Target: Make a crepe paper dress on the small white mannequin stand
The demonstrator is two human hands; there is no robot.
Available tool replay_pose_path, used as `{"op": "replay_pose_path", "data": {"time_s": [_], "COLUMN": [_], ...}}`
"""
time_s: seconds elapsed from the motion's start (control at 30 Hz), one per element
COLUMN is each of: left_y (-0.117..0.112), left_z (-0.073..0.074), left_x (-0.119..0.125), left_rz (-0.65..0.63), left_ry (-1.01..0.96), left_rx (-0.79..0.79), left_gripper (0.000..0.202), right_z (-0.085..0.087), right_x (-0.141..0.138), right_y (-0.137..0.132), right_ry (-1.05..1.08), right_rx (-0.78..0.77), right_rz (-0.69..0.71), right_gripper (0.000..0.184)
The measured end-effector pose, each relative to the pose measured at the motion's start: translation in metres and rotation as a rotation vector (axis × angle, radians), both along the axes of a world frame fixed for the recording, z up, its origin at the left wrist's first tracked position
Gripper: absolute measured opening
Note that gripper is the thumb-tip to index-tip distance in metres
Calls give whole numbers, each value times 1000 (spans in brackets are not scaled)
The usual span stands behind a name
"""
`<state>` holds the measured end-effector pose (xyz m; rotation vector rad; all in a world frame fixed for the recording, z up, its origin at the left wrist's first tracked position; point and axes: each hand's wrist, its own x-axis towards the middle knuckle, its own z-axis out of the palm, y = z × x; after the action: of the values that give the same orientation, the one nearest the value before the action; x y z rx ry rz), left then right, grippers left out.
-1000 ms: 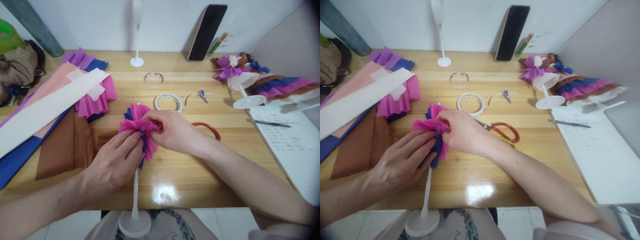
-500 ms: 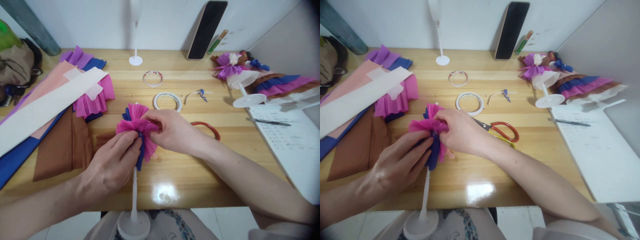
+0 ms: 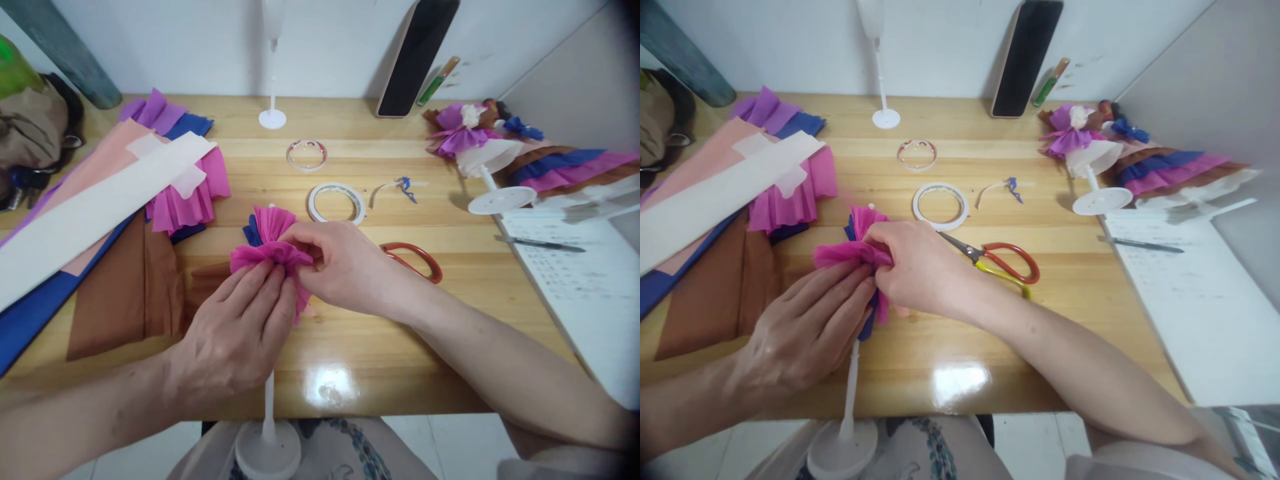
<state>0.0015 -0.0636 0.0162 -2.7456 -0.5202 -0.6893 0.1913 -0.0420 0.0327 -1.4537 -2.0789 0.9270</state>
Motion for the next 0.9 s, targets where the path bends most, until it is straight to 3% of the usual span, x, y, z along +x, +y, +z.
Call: {"op": "replay_pose_path", "data": {"time_s": [0.33, 0.5, 0.67, 0.9], "left_y": [-11, -5, -2, -16], "left_z": [-5, -1, 1, -3], "left_x": [6, 7, 5, 8], "left_rz": [37, -24, 37, 54], "left_ry": [298, 271, 224, 320], "left_rx": [119, 52, 82, 116], "left_gripper": [35, 33, 21, 32], "right_z": [-2, -2, 0, -1], "right_x": [-1, -2, -3, -3], "right_y": [0, -1, -1, -1], "right_ry": [23, 20, 31, -8], "right_rx": [-5, -27, -47, -27], "right_rz": [0, 1, 11, 30], "right_gripper": [21, 20, 16, 19]}}
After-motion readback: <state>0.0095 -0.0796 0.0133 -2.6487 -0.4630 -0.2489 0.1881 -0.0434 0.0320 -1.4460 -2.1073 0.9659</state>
